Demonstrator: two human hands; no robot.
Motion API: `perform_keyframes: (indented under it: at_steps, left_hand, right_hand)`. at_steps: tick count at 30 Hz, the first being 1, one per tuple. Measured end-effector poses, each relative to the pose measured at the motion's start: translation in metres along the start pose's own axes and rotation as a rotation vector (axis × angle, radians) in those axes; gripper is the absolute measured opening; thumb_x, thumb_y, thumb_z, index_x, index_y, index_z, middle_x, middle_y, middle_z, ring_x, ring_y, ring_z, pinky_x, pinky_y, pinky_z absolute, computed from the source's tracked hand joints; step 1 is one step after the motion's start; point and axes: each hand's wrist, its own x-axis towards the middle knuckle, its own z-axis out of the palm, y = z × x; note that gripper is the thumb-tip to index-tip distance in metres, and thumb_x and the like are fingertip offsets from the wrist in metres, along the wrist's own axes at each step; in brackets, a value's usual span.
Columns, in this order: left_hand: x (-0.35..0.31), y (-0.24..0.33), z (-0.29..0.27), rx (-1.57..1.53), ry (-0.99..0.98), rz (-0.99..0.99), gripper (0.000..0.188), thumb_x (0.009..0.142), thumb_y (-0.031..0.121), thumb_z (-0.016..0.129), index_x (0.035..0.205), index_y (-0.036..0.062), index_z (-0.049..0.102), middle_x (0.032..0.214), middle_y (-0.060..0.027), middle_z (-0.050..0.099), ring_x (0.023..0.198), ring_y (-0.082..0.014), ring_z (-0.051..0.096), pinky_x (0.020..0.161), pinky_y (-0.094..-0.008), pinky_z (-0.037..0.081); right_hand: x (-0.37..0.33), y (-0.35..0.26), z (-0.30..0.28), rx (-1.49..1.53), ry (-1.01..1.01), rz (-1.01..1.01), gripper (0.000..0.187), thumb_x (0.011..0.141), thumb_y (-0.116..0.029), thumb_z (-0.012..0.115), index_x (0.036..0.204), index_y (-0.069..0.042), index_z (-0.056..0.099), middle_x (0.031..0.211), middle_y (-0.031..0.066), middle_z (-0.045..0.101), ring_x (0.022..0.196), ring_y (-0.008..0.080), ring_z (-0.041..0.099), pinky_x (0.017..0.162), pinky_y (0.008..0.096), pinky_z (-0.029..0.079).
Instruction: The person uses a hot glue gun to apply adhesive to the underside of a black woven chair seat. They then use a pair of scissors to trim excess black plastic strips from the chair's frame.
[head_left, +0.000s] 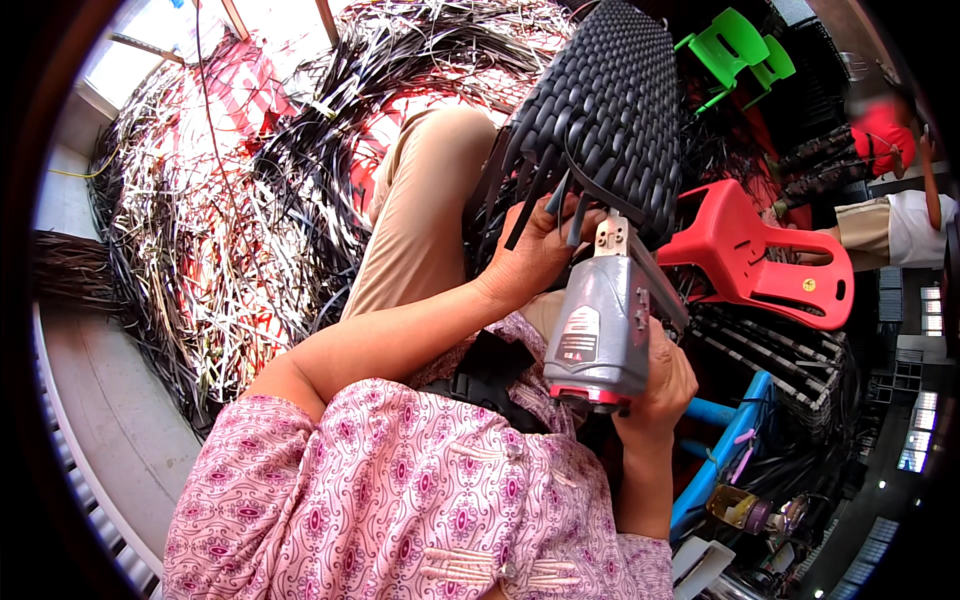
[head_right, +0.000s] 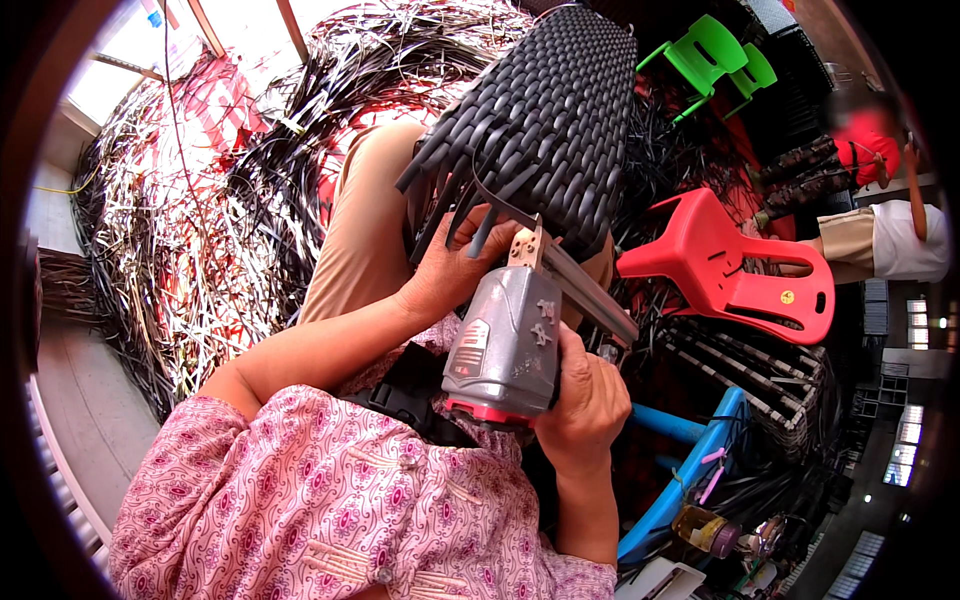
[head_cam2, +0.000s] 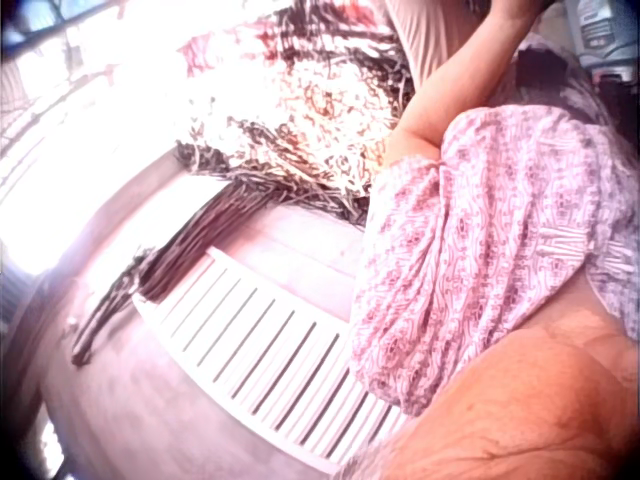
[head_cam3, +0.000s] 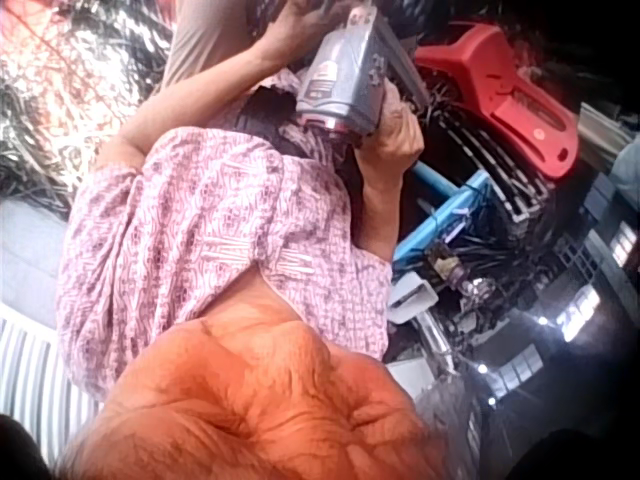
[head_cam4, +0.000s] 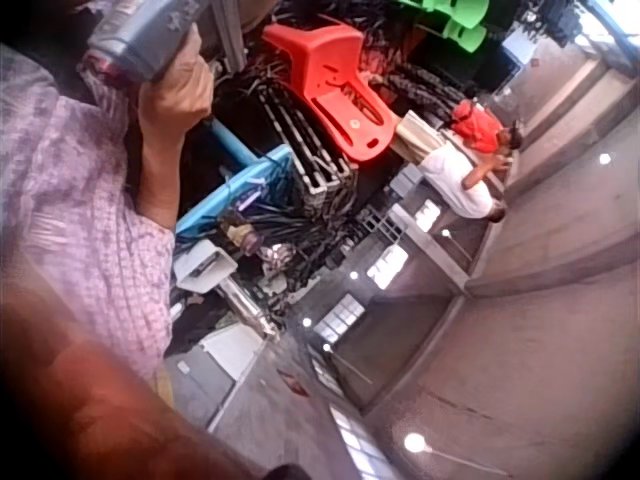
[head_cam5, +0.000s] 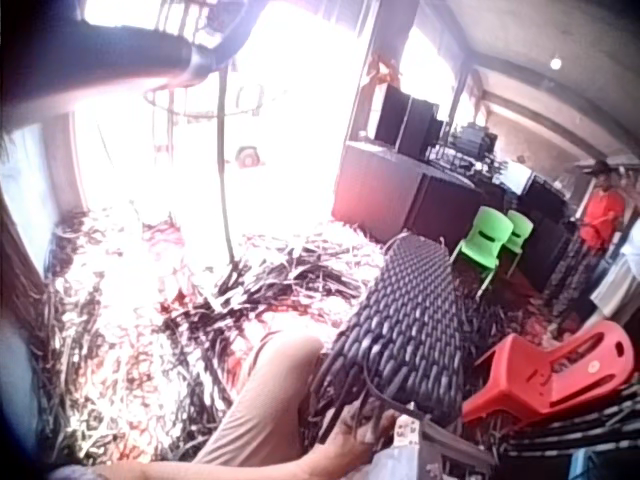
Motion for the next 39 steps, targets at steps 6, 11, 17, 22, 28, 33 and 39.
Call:
perform_keyframes:
  at_steps: [6, 11, 17, 22, 28, 33, 39]
  left_hand:
    - [-0.001, 0.006, -0.004, 0.213, -0.004, 0.172, 0.013, 0.091, 0.015, 0.067, 0.100, 0.0051, 0.068, 0.083, -0.0052, 0.069, 0.073, -0.0050, 0.052, 0.069, -0.0283, 0.050]
    - [-0.001, 0.002, -0.007, 0.319, -0.044, 0.184, 0.014, 0.091, 0.015, 0.067, 0.101, 0.0052, 0.067, 0.081, -0.0051, 0.068, 0.072, -0.0058, 0.053, 0.068, -0.0289, 0.049]
    - [0.005, -0.023, -0.011, 0.763, 0.003, 0.666, 0.010, 0.094, 0.013, 0.063, 0.098, 0.0055, 0.068, 0.083, -0.0046, 0.068, 0.078, -0.0076, 0.060, 0.071, -0.0296, 0.050]
    - [0.002, -0.024, -0.017, 1.264, -0.086, 0.894, 0.014, 0.095, 0.013, 0.062, 0.102, 0.0021, 0.068, 0.088, -0.0028, 0.068, 0.080, -0.0080, 0.060, 0.073, -0.0286, 0.051]
    - [0.003, -0.018, -0.014, 1.235, -0.070, 0.869, 0.015, 0.095, 0.013, 0.063, 0.104, 0.0020, 0.067, 0.091, -0.0025, 0.069, 0.081, -0.0071, 0.059, 0.072, -0.0268, 0.050]
    - [0.003, -0.022, -0.012, 1.069, -0.055, 0.783, 0.014, 0.094, 0.011, 0.063, 0.105, 0.0025, 0.065, 0.088, -0.0026, 0.068, 0.078, -0.0062, 0.056, 0.070, -0.0275, 0.050]
    - [0.002, -0.009, -0.008, 0.242, -0.046, 0.179, 0.020, 0.091, 0.013, 0.067, 0.109, 0.0050, 0.063, 0.080, -0.0053, 0.067, 0.070, -0.0073, 0.054, 0.066, -0.0293, 0.050]
  right_hand:
    - [0.001, -0.007, 0.002, -0.023, -0.005, 0.026, 0.061, 0.083, -0.035, 0.067, 0.126, 0.006, 0.052, 0.093, 0.0198, 0.065, 0.076, 0.0399, 0.064, 0.068, 0.0446, 0.051]
    - [0.012, -0.017, 0.002, -0.061, 0.051, 0.014, 0.039, 0.081, -0.012, 0.069, 0.114, 0.003, 0.057, 0.086, 0.0142, 0.065, 0.070, 0.0313, 0.064, 0.062, 0.0405, 0.050]
    - [-0.005, -0.008, -0.002, 0.042, 0.007, 0.051, 0.070, 0.084, -0.049, 0.065, 0.124, 0.006, 0.053, 0.098, 0.0217, 0.064, 0.080, 0.0417, 0.064, 0.070, 0.0456, 0.050]
    - [-0.006, -0.008, 0.002, 0.021, -0.006, 0.044, 0.072, 0.084, -0.052, 0.064, 0.125, 0.006, 0.053, 0.097, 0.0219, 0.064, 0.079, 0.0415, 0.064, 0.069, 0.0452, 0.051]
    - [0.001, -0.009, 0.002, 0.018, -0.024, 0.056, 0.072, 0.084, -0.053, 0.063, 0.124, 0.006, 0.053, 0.098, 0.0224, 0.064, 0.080, 0.0420, 0.064, 0.070, 0.0460, 0.051]
    - [0.002, -0.007, 0.003, 0.020, -0.005, 0.037, 0.074, 0.084, -0.055, 0.062, 0.124, 0.006, 0.054, 0.099, 0.0232, 0.064, 0.081, 0.0432, 0.064, 0.071, 0.0468, 0.051]
    - [0.003, -0.008, 0.005, 0.027, -0.023, 0.068, 0.077, 0.084, -0.060, 0.060, 0.124, 0.006, 0.053, 0.099, 0.0237, 0.064, 0.082, 0.0441, 0.064, 0.072, 0.0474, 0.051]
